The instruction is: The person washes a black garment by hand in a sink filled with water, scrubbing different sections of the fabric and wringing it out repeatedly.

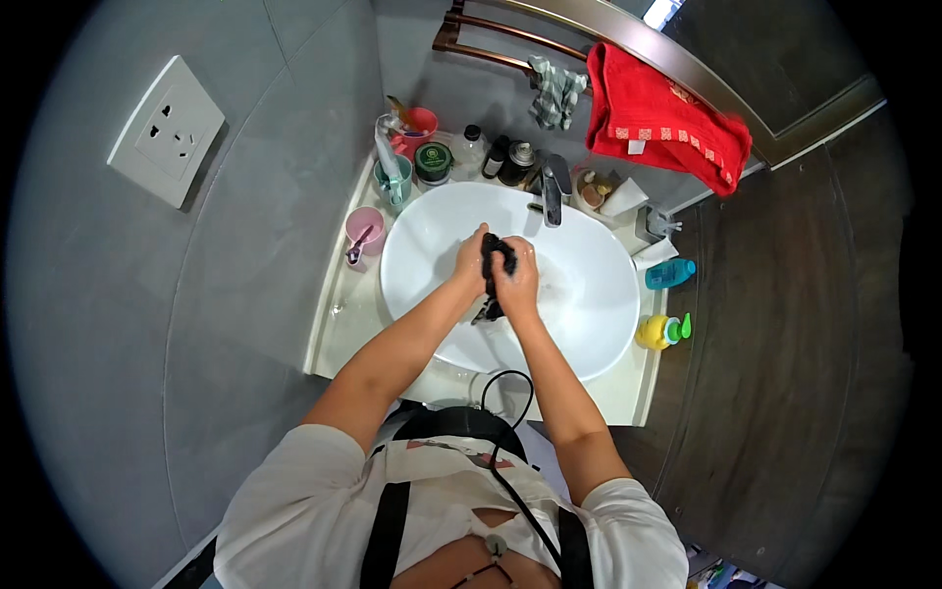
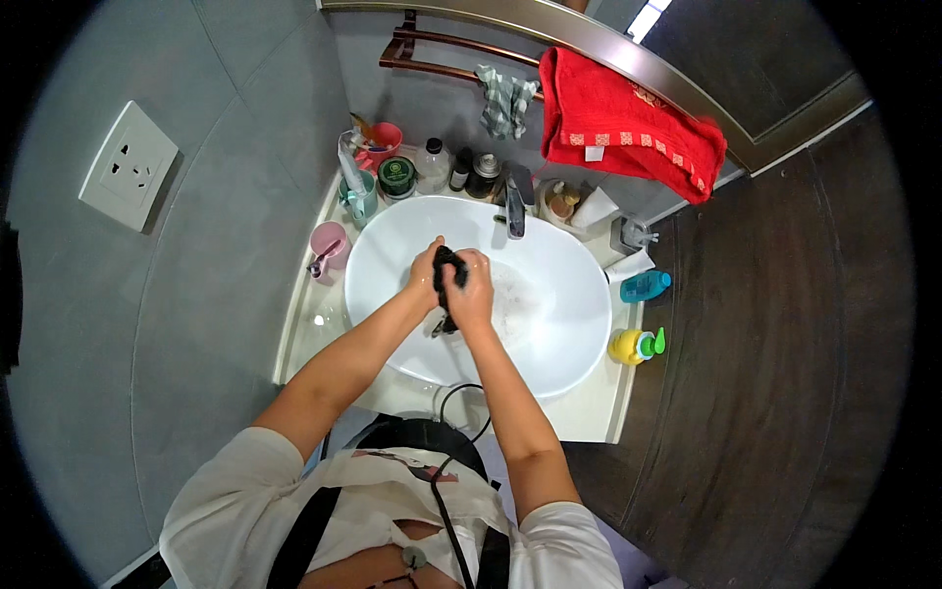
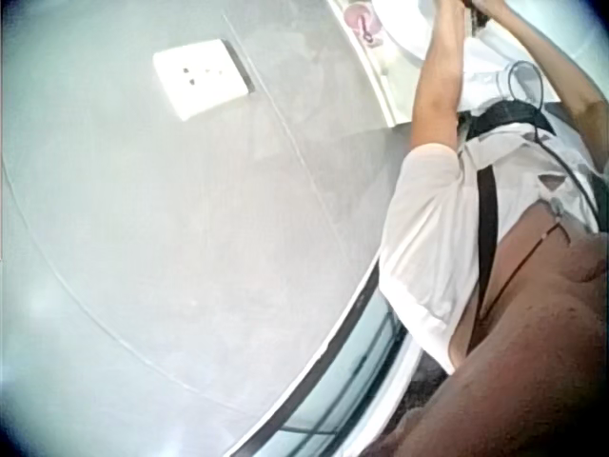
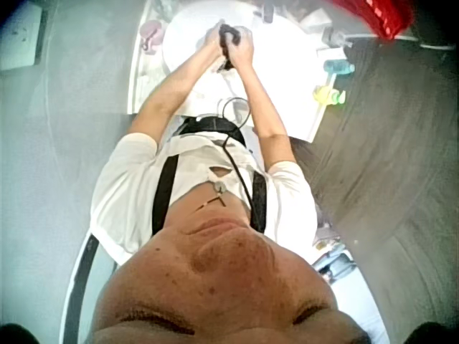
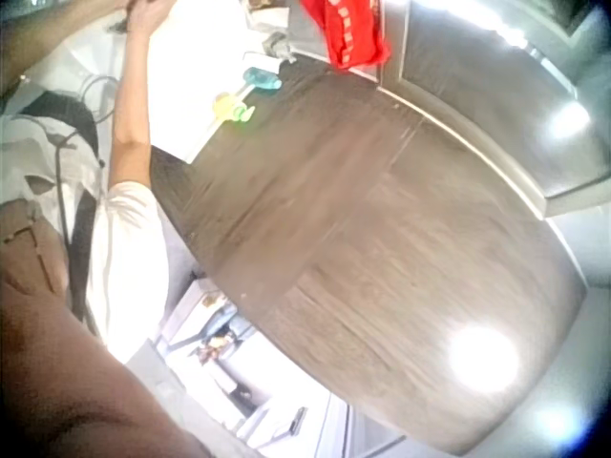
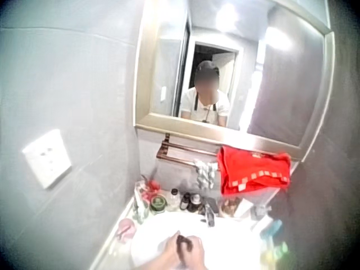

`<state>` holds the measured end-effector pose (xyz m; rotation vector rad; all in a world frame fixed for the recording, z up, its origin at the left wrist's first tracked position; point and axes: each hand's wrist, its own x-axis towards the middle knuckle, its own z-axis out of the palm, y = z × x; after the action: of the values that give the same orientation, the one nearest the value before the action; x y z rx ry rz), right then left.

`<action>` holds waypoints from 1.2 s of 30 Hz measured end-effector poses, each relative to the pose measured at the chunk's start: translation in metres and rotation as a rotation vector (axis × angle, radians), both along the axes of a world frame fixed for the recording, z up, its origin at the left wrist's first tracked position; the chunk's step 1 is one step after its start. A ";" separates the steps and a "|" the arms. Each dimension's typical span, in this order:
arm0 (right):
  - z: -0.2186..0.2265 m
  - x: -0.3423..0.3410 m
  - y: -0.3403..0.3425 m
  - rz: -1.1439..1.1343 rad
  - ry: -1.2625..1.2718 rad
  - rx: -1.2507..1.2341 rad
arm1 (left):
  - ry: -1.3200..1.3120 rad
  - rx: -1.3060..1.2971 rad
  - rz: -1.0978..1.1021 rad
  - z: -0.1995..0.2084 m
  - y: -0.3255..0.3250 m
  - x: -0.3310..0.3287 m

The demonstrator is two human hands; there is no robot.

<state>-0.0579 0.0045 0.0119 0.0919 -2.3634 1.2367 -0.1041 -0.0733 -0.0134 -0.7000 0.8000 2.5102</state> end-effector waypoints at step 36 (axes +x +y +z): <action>-0.143 0.025 0.200 0.006 -0.455 0.355 | 0.181 -0.797 -0.295 -0.096 -0.039 0.036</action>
<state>-0.0333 0.2046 -0.1308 -0.0780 -2.9599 0.8957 -0.0685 -0.1126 -0.1094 -0.5256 1.8578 1.9611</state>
